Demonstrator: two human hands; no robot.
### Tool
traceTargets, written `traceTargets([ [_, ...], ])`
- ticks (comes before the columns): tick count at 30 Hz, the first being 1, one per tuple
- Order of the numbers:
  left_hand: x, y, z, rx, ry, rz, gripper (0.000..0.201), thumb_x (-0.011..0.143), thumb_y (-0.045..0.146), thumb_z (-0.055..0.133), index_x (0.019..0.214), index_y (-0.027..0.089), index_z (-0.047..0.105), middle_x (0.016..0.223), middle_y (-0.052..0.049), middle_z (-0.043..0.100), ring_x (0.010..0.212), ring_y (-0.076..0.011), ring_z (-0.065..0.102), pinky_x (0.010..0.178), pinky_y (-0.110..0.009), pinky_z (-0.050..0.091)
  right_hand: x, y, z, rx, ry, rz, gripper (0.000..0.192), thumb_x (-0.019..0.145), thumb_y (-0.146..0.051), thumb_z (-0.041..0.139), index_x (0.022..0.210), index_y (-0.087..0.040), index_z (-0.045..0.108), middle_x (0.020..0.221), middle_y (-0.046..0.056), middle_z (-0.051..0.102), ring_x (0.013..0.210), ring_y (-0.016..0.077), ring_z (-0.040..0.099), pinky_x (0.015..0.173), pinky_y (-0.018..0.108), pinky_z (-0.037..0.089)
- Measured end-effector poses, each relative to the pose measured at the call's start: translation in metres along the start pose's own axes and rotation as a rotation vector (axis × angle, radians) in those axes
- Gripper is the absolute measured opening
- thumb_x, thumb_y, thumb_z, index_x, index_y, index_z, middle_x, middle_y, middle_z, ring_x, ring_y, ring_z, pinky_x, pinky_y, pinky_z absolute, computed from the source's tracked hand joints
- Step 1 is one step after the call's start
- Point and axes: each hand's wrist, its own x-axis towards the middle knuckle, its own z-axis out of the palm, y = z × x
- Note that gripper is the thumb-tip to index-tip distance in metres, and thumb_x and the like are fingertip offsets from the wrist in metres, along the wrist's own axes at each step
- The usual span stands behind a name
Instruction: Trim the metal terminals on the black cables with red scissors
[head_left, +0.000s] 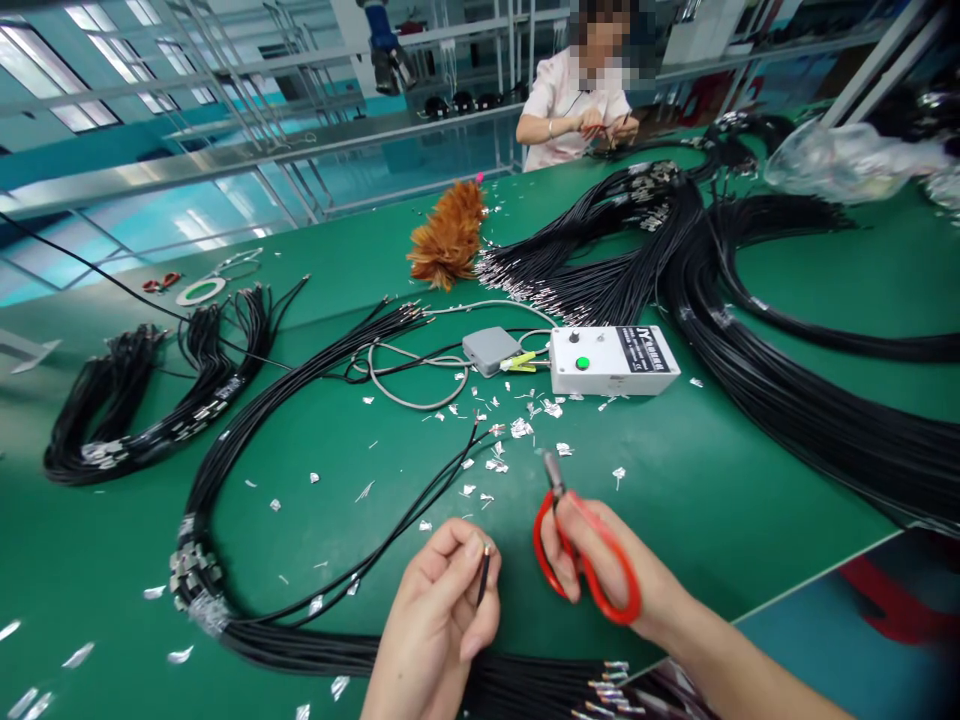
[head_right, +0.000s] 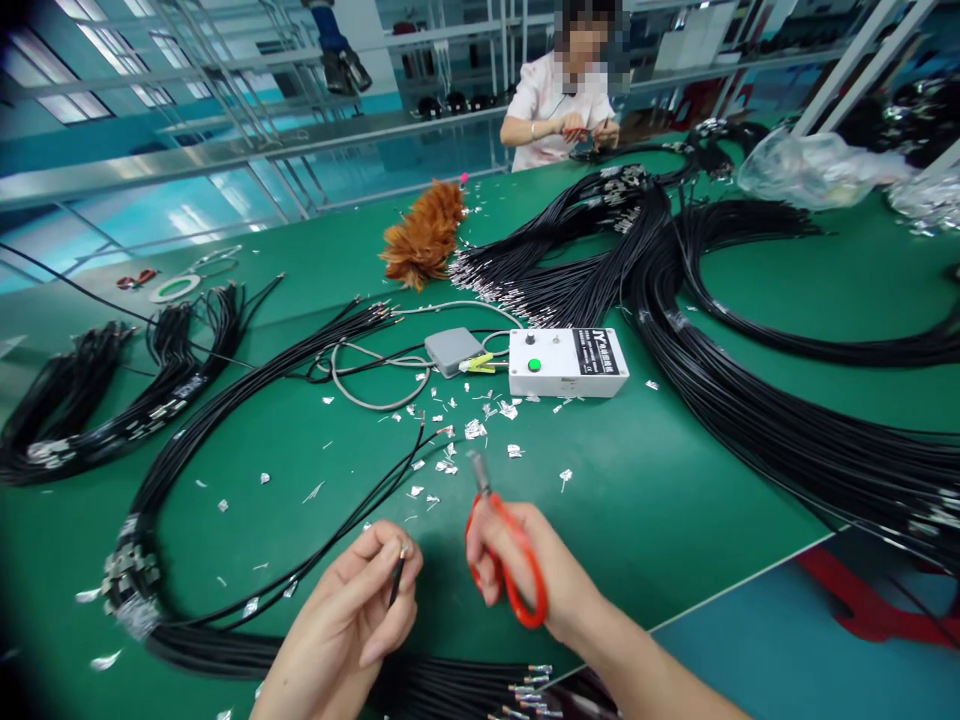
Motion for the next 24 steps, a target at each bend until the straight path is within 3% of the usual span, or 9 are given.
traceTargets([
  [4,0.034,0.026,-0.008,0.426,0.218,0.449,0.019,0.089,0.034,0.048,0.083,0.017,0.055,0.074,-0.002,0.056,0.050,-0.0101,0.050,0.048,-0.024,0.039,0.004,-0.008,-0.016,0.551,-0.061,0.125,0.058,0.082,-0.073,0.034,0.072,-0.018,0.049,0.070,0.002,0.055,0.062,0.0131,0.051,0.053,0.022,0.032],
  [6,0.054,0.047,-0.019,0.478,0.360,0.635,0.020,0.086,0.035,0.051,0.097,0.019,0.053,0.095,-0.007,0.057,0.088,-0.0212,0.059,0.078,-0.036,0.047,0.003,-0.009,-0.022,0.624,-0.017,0.096,0.055,0.083,-0.071,0.038,0.072,-0.018,0.049,0.072,0.003,0.055,0.064,0.0131,0.051,0.053,0.021,0.032],
  [8,0.063,0.060,-0.027,0.576,0.544,0.808,0.043,0.072,0.031,0.069,0.110,0.021,0.050,0.123,-0.010,0.045,0.123,-0.0288,0.037,0.105,-0.045,0.026,-0.001,-0.008,-0.026,0.660,0.051,0.059,0.053,0.083,-0.069,0.041,0.071,-0.018,0.049,0.071,0.002,0.055,0.064,0.0131,0.050,0.054,0.021,0.032],
  [10,0.057,0.054,-0.029,0.743,0.584,0.927,0.050,0.066,0.024,0.075,0.111,0.020,0.053,0.130,-0.010,0.041,0.133,-0.0296,0.022,0.111,-0.042,0.014,-0.004,-0.006,-0.031,0.684,0.098,0.028,0.051,0.084,-0.067,0.042,0.071,-0.018,0.050,0.070,0.002,0.054,0.063,0.0133,0.049,0.054,0.021,0.033],
  [12,0.038,0.029,-0.024,1.264,0.219,0.981,0.022,0.081,0.018,0.058,0.103,0.022,0.058,0.103,-0.006,0.059,0.105,-0.0257,0.051,0.094,-0.041,0.036,-0.007,-0.004,-0.034,0.701,0.110,0.012,0.051,0.083,-0.067,0.043,0.071,-0.018,0.050,0.070,0.002,0.054,0.064,0.0136,0.048,0.055,0.022,0.034],
  [14,0.017,-0.005,-0.018,1.499,-0.267,0.810,0.018,0.080,0.009,0.052,0.088,0.024,0.059,0.084,-0.001,0.064,0.078,-0.0203,0.058,0.072,-0.034,0.043,-0.009,-0.004,-0.036,0.719,0.107,0.009,0.049,0.084,-0.065,0.045,0.070,-0.019,0.050,0.070,0.002,0.054,0.063,0.0134,0.047,0.056,0.022,0.034],
  [15,0.009,-0.020,-0.016,1.626,-0.347,0.727,0.019,0.077,0.006,0.051,0.083,0.022,0.060,0.081,-0.002,0.064,0.073,-0.0209,0.057,0.065,-0.033,0.042,-0.009,-0.003,-0.037,0.726,0.106,0.008,0.048,0.084,-0.064,0.045,0.070,-0.019,0.050,0.070,0.001,0.053,0.063,0.0133,0.047,0.056,0.022,0.034],
  [19,-0.001,-0.051,-0.016,1.740,-0.412,0.526,0.019,0.073,0.003,0.049,0.072,0.020,0.057,0.073,-0.002,0.063,0.070,-0.0205,0.058,0.062,-0.032,0.041,-0.008,-0.002,-0.034,0.638,0.095,-0.021,0.044,0.088,-0.059,0.043,0.071,-0.019,0.051,0.070,0.001,0.054,0.065,0.0141,0.049,0.061,0.025,0.034],
  [24,0.006,-0.036,-0.026,1.679,-0.371,0.467,0.017,0.074,0.004,0.047,0.074,0.020,0.053,0.074,-0.001,0.061,0.070,-0.0188,0.059,0.062,-0.030,0.045,-0.010,0.002,-0.027,0.417,0.078,-0.073,0.038,0.088,-0.053,0.049,0.073,-0.018,0.054,0.071,0.002,0.058,0.064,0.0138,0.051,0.060,0.027,0.032],
])
